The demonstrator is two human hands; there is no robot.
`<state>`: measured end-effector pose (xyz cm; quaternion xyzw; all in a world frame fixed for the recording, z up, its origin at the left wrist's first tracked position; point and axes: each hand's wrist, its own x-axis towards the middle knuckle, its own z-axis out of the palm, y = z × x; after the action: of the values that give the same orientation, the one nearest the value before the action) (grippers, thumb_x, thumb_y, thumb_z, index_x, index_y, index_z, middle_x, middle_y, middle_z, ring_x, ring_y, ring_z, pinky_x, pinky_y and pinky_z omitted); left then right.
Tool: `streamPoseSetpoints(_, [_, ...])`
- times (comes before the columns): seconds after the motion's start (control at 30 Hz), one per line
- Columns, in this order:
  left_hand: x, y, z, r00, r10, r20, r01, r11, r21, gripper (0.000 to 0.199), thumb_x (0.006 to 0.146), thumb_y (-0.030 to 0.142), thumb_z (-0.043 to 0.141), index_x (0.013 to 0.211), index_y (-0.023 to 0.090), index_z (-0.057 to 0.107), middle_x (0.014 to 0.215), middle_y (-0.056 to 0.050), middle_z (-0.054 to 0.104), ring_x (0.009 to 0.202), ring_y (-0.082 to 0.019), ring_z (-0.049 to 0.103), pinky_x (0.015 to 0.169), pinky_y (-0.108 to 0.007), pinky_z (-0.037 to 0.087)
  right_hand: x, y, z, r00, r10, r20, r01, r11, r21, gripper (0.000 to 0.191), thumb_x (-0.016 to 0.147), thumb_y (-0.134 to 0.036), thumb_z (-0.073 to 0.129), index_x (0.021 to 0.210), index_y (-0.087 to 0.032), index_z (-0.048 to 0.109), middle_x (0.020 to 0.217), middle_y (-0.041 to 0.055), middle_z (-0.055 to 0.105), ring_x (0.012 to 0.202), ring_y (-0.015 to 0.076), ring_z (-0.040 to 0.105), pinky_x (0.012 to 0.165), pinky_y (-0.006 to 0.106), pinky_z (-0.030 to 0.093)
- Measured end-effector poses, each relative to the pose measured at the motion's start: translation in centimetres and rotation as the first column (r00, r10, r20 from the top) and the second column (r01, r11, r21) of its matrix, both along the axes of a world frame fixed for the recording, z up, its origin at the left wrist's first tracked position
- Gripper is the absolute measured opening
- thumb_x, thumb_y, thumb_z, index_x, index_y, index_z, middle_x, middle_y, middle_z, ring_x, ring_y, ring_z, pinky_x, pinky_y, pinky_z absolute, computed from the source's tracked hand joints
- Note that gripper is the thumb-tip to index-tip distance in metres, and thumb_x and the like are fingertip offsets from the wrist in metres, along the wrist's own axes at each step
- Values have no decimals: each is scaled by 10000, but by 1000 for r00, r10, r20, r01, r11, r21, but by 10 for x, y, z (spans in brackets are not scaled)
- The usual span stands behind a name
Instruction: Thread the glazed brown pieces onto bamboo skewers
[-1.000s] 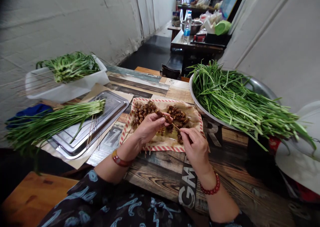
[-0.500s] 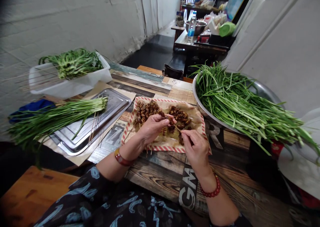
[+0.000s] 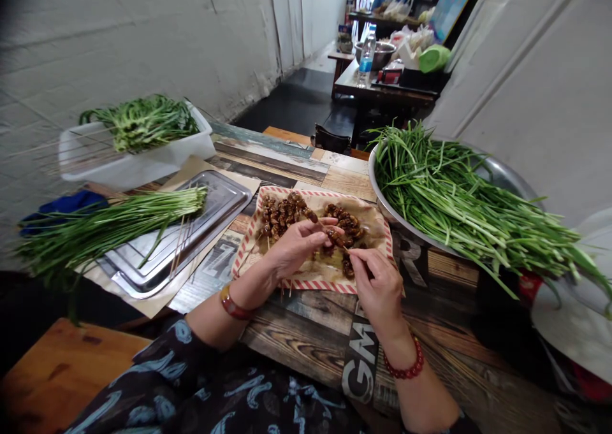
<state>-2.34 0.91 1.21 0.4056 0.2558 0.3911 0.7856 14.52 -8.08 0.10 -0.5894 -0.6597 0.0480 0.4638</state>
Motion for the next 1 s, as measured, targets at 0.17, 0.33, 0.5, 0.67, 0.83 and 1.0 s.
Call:
streamPoseSetpoints(0.17, [-7,9,3,979,161,123,-155,986,-57,417,684,378,813,1019,151,711,961,-93,731,801,-123,649,750,-239,465,2,0,-2,1000,-8,8,8,1000,12,126,918,-229,563,910,-208,688,851,24,717,761,147,659,749,279,527])
streamPoseSetpoints(0.33, [-9,13,3,970,186,159,-175,981,-81,377,676,333,823,981,148,701,904,-71,731,797,-119,658,738,-227,489,2,0,-4,1000,-1,4,1,1000,7,128,919,-234,562,916,-209,688,837,21,711,754,147,657,741,280,528])
streamPoseSetpoints(0.5, [-10,14,-1,965,197,174,-177,976,-124,367,682,308,821,993,164,692,882,-47,732,777,-109,661,730,-221,495,1,1,-4,1000,4,16,-4,1000,12,133,918,-235,559,908,-214,690,834,19,715,749,147,662,738,282,531])
streamPoseSetpoints(0.67, [-10,15,-3,969,189,157,-168,977,-133,318,683,294,815,944,159,696,915,-60,735,805,-124,662,769,-252,492,2,1,-6,1000,2,11,-2,1000,-1,152,924,-252,544,909,-218,691,832,31,717,750,163,665,735,307,541])
streamPoseSetpoints(0.83, [-9,13,-3,973,186,135,-169,977,-129,289,678,297,814,902,153,702,934,-76,738,860,-152,664,802,-281,478,3,1,-7,1000,-4,1,4,1000,-5,159,921,-264,544,907,-215,695,834,38,721,749,169,668,733,315,545])
streamPoseSetpoints(1.0, [-8,13,-4,982,143,124,-129,986,-108,271,705,298,797,920,159,711,936,-66,736,887,-150,656,826,-282,461,2,1,-6,1000,-4,-9,4,1000,-22,146,918,-259,552,897,-219,691,831,29,717,743,163,658,727,303,533])
